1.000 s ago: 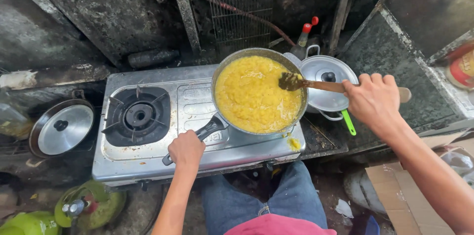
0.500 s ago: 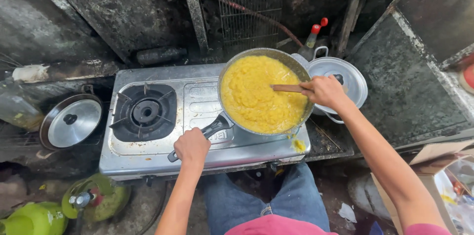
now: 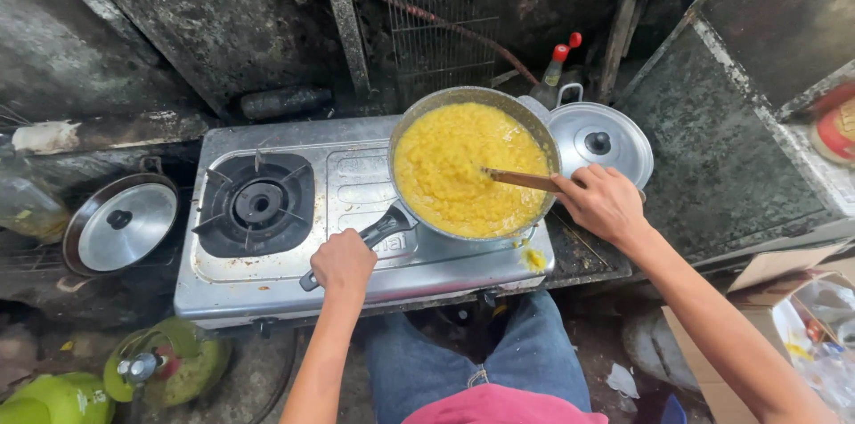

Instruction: Stirring a thick yellow mixture in a pan on a gas stove using a wooden spatula to ensure even cooking.

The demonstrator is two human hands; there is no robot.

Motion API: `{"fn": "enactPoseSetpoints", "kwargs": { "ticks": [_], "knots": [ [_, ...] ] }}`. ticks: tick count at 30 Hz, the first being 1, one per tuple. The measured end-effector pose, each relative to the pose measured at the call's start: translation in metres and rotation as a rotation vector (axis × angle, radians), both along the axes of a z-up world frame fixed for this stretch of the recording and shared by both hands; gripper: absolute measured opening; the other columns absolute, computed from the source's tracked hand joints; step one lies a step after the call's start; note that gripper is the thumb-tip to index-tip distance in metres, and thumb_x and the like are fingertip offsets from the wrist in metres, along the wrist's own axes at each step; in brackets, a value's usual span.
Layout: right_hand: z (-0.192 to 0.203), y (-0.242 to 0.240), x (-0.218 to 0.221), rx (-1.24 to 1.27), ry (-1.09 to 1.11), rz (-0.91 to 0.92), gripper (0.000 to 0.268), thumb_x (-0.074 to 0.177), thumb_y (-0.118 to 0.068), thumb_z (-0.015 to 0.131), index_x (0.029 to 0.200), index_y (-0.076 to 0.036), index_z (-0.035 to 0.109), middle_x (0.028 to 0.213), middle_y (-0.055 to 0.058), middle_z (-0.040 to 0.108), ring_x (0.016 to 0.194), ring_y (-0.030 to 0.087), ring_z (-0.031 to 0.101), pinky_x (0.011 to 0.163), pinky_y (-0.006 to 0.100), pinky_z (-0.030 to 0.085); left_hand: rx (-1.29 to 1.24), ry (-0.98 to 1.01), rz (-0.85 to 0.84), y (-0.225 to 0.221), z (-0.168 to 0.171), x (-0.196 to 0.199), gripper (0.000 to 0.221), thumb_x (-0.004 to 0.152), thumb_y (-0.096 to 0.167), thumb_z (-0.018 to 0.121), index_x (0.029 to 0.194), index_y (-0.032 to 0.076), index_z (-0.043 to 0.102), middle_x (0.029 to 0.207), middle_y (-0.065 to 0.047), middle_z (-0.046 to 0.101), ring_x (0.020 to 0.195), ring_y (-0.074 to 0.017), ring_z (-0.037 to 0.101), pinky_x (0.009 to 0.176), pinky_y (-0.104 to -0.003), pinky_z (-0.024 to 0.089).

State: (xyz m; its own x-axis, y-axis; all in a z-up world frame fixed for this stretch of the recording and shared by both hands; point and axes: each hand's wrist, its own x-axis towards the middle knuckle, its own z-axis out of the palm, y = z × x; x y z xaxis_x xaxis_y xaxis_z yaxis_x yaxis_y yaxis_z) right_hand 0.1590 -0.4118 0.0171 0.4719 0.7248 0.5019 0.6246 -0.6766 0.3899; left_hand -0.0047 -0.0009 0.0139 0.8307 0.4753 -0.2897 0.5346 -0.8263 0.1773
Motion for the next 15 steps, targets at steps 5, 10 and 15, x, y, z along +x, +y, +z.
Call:
{"fn": "enactPoseSetpoints", "kwargs": {
  "ticks": [5, 10, 15],
  "knots": [
    [0.011, -0.016, -0.019, -0.072, -0.082, 0.003, 0.023, 0.090, -0.030, 0.067, 0.112, -0.026, 0.070, 0.084, 0.000, 0.060, 0.077, 0.019, 0.059, 0.072, 0.030, 0.049, -0.007, -0.006, 0.013, -0.005, 0.015, -0.004, 0.019, 0.087, 0.012, 0.063, 0.088, -0.001, 0.078, 0.075, -0.020, 0.075, 0.080, -0.0385, 0.078, 0.067, -0.052, 0.062],
    [0.050, -0.035, -0.044, -0.272, -0.040, -0.087, 0.045, 0.077, -0.020, 0.067, 0.123, -0.023, 0.065, 0.088, -0.002, 0.058, 0.071, 0.018, 0.062, 0.065, 0.030, 0.051, -0.015, -0.015, 0.022, -0.006, 0.018, -0.003, 0.020, 0.088, 0.011, 0.062, 0.089, -0.001, 0.077, 0.078, -0.021, 0.075, 0.083, -0.0401, 0.078, 0.070, -0.052, 0.062],
    [0.131, -0.039, -0.057, -0.516, -0.058, -0.427, 0.044, 0.104, -0.041, 0.056, 0.147, -0.033, 0.058, 0.091, -0.005, 0.071, 0.072, 0.008, 0.067, 0.066, 0.023, 0.051, 0.038, 0.180, 0.060, -0.003, 0.000, 0.005, 0.019, 0.091, 0.027, 0.063, 0.099, 0.013, 0.072, 0.093, -0.006, 0.076, 0.085, -0.0327, 0.074, 0.066, -0.042, 0.057]
  ]
}}
